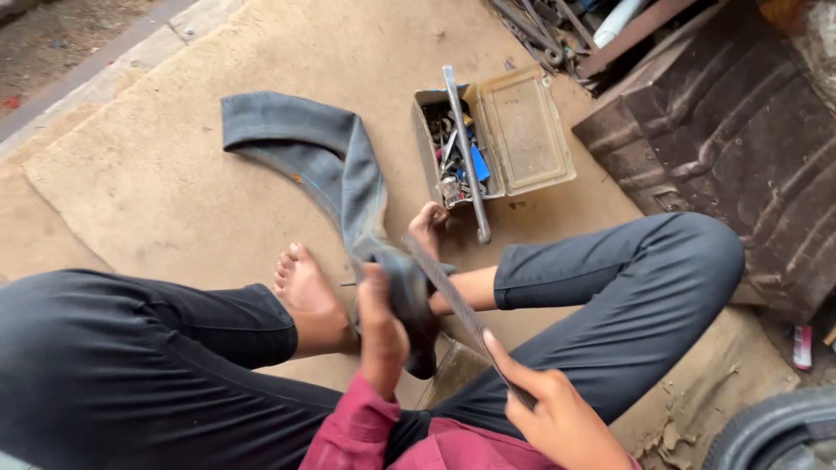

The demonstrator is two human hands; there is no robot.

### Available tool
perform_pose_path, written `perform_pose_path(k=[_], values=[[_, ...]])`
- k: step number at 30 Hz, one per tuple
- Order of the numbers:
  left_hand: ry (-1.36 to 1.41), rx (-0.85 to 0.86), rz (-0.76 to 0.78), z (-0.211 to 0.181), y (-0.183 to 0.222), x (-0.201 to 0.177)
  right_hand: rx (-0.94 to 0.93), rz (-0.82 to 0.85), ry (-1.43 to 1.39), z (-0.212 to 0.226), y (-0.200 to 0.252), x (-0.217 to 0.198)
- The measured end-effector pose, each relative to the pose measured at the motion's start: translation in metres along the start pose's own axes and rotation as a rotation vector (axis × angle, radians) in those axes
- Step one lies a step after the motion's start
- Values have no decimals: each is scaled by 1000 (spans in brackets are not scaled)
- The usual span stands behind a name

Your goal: Using a metal file to roughen the surface of a motorcycle inner tube near a puncture in preparation for a patch.

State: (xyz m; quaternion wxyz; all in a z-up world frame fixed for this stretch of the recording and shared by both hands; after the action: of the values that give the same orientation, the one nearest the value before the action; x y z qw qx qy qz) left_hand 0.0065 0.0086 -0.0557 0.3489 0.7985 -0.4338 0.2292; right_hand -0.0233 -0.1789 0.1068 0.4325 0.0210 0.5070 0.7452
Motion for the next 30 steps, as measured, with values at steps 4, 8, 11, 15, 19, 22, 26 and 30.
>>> perform_pose_path(k=[4, 8, 11, 15, 19, 22, 26, 30], values=[[-205, 107, 201, 16, 10, -8, -729, -327, -67, 53, -38, 8], [-155, 27, 204, -20, 9, 26, -276, -220, -155, 43, -69, 16], [-21, -33, 99, -33, 1, 34, -574, -224, -139, 38, -40, 4], [30, -2, -28, -21, 5, 14, -59, 51, 152, -6, -14, 14], [-407, -10, 147, 53, 18, -20, -676, -75, -278, 37, -36, 29], [-408, -10, 93, 29, 11, -6, -224, -47, -433, 49, -68, 46], [51, -33, -34, -23, -6, 18, -577, -61, -278, 46, -30, 39], [106, -3, -86, -43, -2, 18, -307, -252, -37, -24, -4, 35]])
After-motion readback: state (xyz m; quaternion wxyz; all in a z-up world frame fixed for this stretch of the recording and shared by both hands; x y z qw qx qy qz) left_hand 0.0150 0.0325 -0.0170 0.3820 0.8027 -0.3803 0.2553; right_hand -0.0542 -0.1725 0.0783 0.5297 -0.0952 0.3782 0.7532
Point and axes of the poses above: each hand's wrist, its own y-axis away from the middle knuckle, its own x-axis out of the palm, z = x × y, the point moved 4 cm from there along -y, towards the middle knuckle, and after that the axes turned 11 degrees about x, right-handed, at the moved point
